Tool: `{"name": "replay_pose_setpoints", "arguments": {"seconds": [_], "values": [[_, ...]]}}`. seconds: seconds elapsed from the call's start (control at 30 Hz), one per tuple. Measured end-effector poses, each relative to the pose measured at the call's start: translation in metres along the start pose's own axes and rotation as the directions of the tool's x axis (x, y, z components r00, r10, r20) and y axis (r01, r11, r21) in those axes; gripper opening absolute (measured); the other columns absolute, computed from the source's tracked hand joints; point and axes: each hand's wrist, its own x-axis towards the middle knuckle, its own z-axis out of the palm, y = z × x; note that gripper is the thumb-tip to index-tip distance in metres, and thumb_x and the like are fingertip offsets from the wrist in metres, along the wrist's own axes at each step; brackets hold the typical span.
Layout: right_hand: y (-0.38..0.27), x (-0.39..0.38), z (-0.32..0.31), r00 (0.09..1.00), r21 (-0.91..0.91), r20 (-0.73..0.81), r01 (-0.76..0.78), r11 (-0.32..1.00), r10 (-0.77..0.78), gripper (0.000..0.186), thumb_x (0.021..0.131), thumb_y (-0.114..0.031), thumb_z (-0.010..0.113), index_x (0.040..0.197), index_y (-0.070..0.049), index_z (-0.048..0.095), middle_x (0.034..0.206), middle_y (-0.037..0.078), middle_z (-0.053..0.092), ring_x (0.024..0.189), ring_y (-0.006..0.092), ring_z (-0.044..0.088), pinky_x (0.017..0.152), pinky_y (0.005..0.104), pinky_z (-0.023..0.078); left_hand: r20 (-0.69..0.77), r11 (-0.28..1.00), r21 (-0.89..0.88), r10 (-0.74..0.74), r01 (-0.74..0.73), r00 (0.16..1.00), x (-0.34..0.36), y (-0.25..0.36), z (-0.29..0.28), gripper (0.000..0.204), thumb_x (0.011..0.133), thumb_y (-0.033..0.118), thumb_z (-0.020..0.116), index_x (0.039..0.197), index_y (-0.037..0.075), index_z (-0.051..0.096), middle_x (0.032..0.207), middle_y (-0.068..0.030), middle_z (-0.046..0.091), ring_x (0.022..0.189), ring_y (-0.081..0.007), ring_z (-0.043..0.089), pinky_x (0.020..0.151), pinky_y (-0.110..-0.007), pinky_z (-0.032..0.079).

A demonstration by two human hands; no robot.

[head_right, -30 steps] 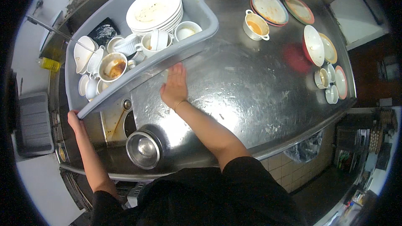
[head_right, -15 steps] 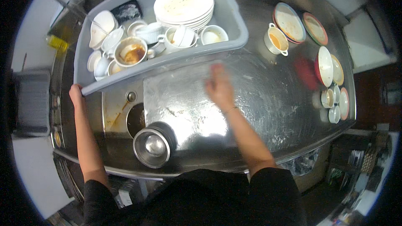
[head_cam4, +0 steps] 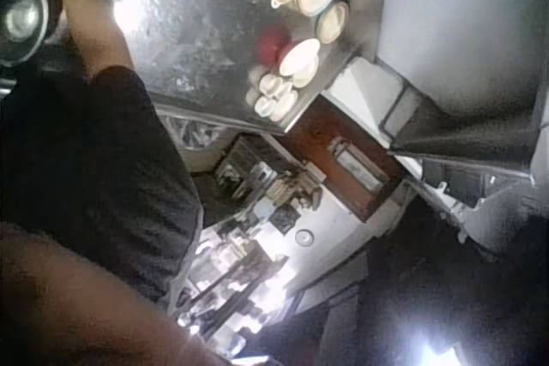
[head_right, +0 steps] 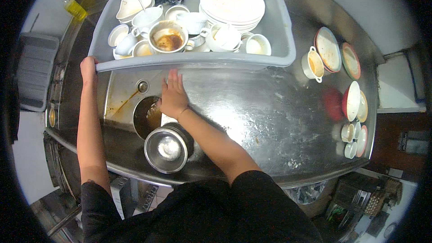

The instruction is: The person clears dishes into a plastic bin, wipes the stainless steel workstation with a squeegee, and then prepares a bowl with water and a sponge to continue cleaning the area.

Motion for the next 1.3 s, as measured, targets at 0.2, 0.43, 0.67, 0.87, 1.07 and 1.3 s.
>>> {"name": "replay_pose_setpoints", "arguments": {"seconds": [0.2,0.43,0.67,0.87,1.07,1.3], "values": [[0.091,-0.043,-0.057,0.975,-0.086,-0.103,0.187,0.979,-0.195,0.05,0.088,-0.03,0.05,0.135,-0.018,0.039,0.141,0.004,0.037,0.133,0.0249,0.029,0.112,0.0494,0.007,0.007,0.999,-0.047,-0.021,0.021,1.0,0.009,-0.012,0.001,0.017,0.059,0.012,0.049,0.064,-0.004,0.054,0.063,-0.0108,0.052,0.06,-0.0204,0.047,0.055,-0.035,0.035],[0.209,-0.137,-0.15,0.93,-0.362,-0.243,-0.351,0.863,0.276,0.057,0.091,-0.034,0.044,0.141,-0.013,0.027,0.147,0.008,0.026,0.136,0.0257,0.022,0.11,0.0513,0.01,0.033,0.999,0.041,0.024,-0.025,0.999,0.018,-0.017,0.0,0.02,0.06,0.014,0.049,0.066,-0.005,0.056,0.065,-0.0149,0.055,0.063,-0.0243,0.051,0.059,-0.037,0.038],[0.259,-0.186,-0.237,0.558,0.308,-0.504,-0.597,0.741,0.659,0.053,0.092,-0.044,0.041,0.118,-0.001,0.056,0.116,0.018,0.059,0.108,0.0277,0.057,0.09,0.0362,0.044,-0.006,0.989,0.15,0.021,-0.02,1.0,0.007,-0.008,0.001,0.027,0.059,0.016,0.049,0.07,-0.006,0.059,0.074,-0.0229,0.06,0.073,-0.0332,0.058,0.068,-0.039,0.042],[0.212,-0.049,-0.285,0.72,0.401,-0.447,-0.37,0.838,0.532,0.042,0.077,-0.024,0.06,0.11,0.001,0.058,0.097,0.018,0.065,0.092,0.029,0.062,0.08,0.0353,0.046,-0.005,0.951,0.309,0.04,-0.037,0.999,0.023,-0.015,0.005,0.03,0.061,0.017,0.048,0.075,-0.006,0.061,0.082,-0.0269,0.062,0.084,-0.0384,0.06,0.076,-0.041,0.043],[0.192,-0.071,-0.272,0.68,0.326,-0.505,-0.421,0.847,0.532,0.033,0.07,-0.018,0.059,0.096,0.002,0.062,0.089,0.022,0.065,0.084,0.0329,0.064,0.077,0.0383,0.048,-0.086,0.973,0.225,-0.037,0.056,0.996,0.01,0.004,0.002,0.033,0.065,0.018,0.046,0.083,-0.006,0.06,0.086,-0.0258,0.062,0.088,-0.0383,0.06,0.079,-0.042,0.043],[0.157,-0.121,-0.258,0.648,0.479,-0.509,-0.334,0.811,0.567,0.028,0.071,-0.012,0.06,0.093,0.004,0.06,0.081,0.014,0.065,0.073,0.018,0.062,0.068,0.0298,0.047,-0.021,0.982,0.191,0.008,-0.004,1.0,0.017,-0.003,-0.003,0.026,0.063,0.015,0.046,0.077,-0.003,0.058,0.073,-0.019,0.06,0.072,-0.0312,0.058,0.068,-0.039,0.044]]}}
